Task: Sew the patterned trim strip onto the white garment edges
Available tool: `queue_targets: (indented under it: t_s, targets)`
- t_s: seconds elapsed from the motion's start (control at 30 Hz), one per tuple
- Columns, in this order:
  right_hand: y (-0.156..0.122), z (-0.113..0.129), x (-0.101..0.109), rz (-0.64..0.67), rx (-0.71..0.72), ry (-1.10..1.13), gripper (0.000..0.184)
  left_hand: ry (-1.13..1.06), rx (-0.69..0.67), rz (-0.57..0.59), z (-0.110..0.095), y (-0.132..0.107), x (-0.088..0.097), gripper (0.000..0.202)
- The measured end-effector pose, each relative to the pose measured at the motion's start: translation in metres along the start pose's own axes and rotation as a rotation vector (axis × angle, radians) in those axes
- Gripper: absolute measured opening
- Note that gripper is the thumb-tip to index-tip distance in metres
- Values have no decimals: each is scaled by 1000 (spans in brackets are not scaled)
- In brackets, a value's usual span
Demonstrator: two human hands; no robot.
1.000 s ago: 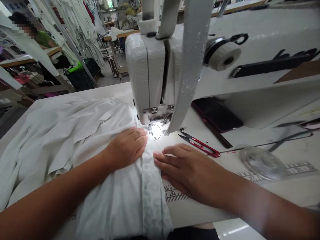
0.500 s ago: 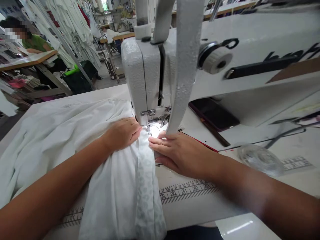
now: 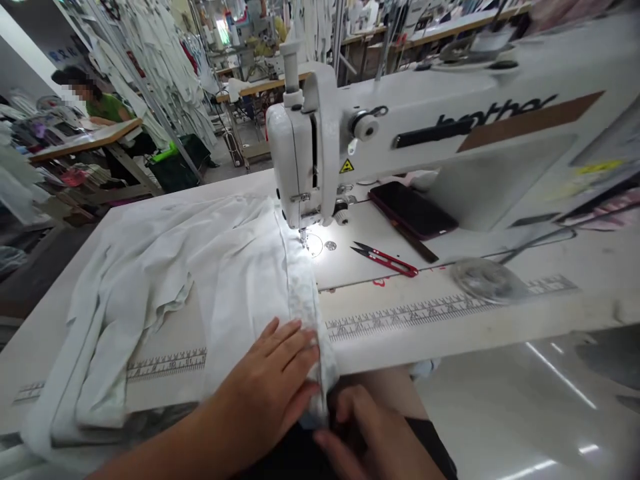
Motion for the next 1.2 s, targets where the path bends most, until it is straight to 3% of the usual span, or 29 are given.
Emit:
queue_targets:
  t_s: [0.07, 0.2, 0.37, 0.47, 0.57, 0.7, 0.77, 0.83, 0.93, 1.03, 1.1, 1.2]
  targets:
    - [0, 3, -5, -39, -17, 37, 12, 6, 10, -37, -8, -8, 1, 31]
    - [-9, 9, -4, 21, -121, 292, 15, -23, -28, -107, -31, -26, 3, 35]
    - [-22, 24, 3, 105, -284, 740, 27, -4, -58, -384, -59, -40, 23, 16]
    - [-25, 27, 11, 125, -282, 707, 22, -16, -67, -416, -64, -38, 28, 16]
    - [-22, 37, 36, 40, -3, 301, 4, -29, -69, -385, -64, -35, 29, 18]
    - [-33, 75, 60, -171, 531, -327, 25, -39, -80, -383, -68, -29, 34, 17]
    - [-39, 86, 65, -226, 670, -467, 23, -45, -99, -370, -72, -23, 36, 15]
    - [-42, 91, 70, -243, 721, -504, 26, -95, -140, -319, -72, -14, 34, 12]
    - [-43, 89, 67, -204, 723, -497, 38, -205, -134, -196, -47, 2, 22, 15]
    - [-41, 82, 56, -219, 695, -469, 42, -104, 204, -75, 25, 8, 7, 41]
    - [-35, 78, 45, -240, 666, -440, 41, 9, 454, 45, 78, -3, 0, 53]
    - [-25, 77, 24, -227, 659, -424, 37, 102, 612, 174, 126, -27, 2, 57]
Point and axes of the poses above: each hand's wrist, its own y-axis towards the middle knuckle, its own x-axis out of the back of the hand, z = x × y, the point moved 9 cm from there along y, towards the middle knuckle, and after that the axes turned 4 degrees about z, right-handed, at the moved point
